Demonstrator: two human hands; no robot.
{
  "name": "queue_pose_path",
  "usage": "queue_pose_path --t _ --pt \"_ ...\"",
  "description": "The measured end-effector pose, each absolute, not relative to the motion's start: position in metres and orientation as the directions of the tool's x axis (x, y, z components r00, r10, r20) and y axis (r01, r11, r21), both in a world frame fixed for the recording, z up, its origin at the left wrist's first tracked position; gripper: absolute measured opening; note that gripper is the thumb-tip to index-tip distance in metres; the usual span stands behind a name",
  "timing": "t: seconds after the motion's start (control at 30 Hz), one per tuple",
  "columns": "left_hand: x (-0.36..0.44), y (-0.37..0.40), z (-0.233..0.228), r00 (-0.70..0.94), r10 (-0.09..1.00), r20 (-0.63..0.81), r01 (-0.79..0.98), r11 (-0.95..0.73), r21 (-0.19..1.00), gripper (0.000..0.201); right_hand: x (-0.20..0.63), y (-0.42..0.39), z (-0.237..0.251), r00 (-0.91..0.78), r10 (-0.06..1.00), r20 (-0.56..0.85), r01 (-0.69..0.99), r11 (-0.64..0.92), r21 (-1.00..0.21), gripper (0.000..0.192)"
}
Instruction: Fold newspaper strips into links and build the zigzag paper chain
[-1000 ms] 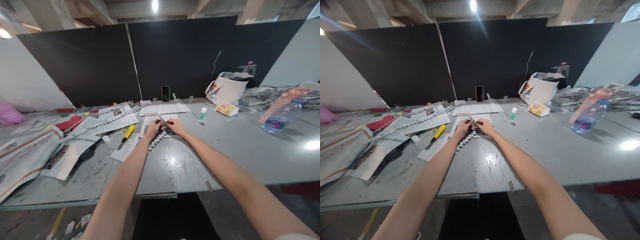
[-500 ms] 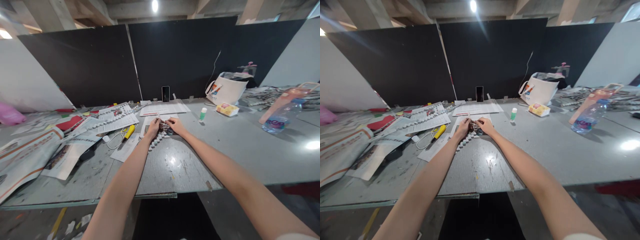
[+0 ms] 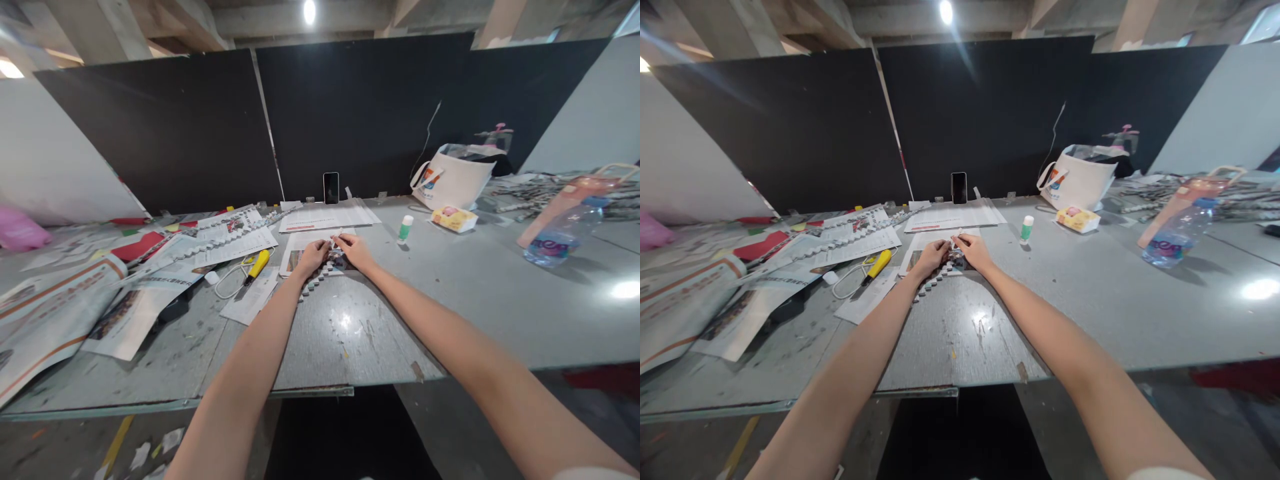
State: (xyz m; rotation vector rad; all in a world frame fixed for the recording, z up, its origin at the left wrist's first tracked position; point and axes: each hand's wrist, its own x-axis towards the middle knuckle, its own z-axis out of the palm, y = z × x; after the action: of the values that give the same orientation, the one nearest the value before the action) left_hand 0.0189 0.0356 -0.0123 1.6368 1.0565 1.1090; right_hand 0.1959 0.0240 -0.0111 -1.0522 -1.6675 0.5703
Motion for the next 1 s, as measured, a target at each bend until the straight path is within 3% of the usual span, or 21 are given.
queue_pose_path --t 0.2,0.37,0.8,1.0 --pt "0.018 0.027 -0.005 0.314 0.929 0.194 0.194 -0.263 0.945 0.052 0.196 0.031 -0.019 -0.066 0.829 0.555 0.363 0.538 -0.761 0.052" --pt "0.016 0.026 -0.003 0.314 0.929 0.198 0.183 -0.264 0.947 0.053 0.196 0.035 -0.025 -0.165 0.787 0.595 0.457 0.595 -0.661 0.046" --pt "0.015 0.032 -0.009 0.305 0.934 0.187 0.083 -0.221 0.972 0.062 0.195 0.034 -0.025 -0.360 0.744 0.563 0.588 0.650 -0.482 0.059" --pt "0.015 0.035 -0.012 0.271 0.939 0.211 0.139 -0.256 0.957 0.052 0.193 0.032 -0.024 -0.310 0.756 0.576 0.518 0.643 -0.565 0.051"
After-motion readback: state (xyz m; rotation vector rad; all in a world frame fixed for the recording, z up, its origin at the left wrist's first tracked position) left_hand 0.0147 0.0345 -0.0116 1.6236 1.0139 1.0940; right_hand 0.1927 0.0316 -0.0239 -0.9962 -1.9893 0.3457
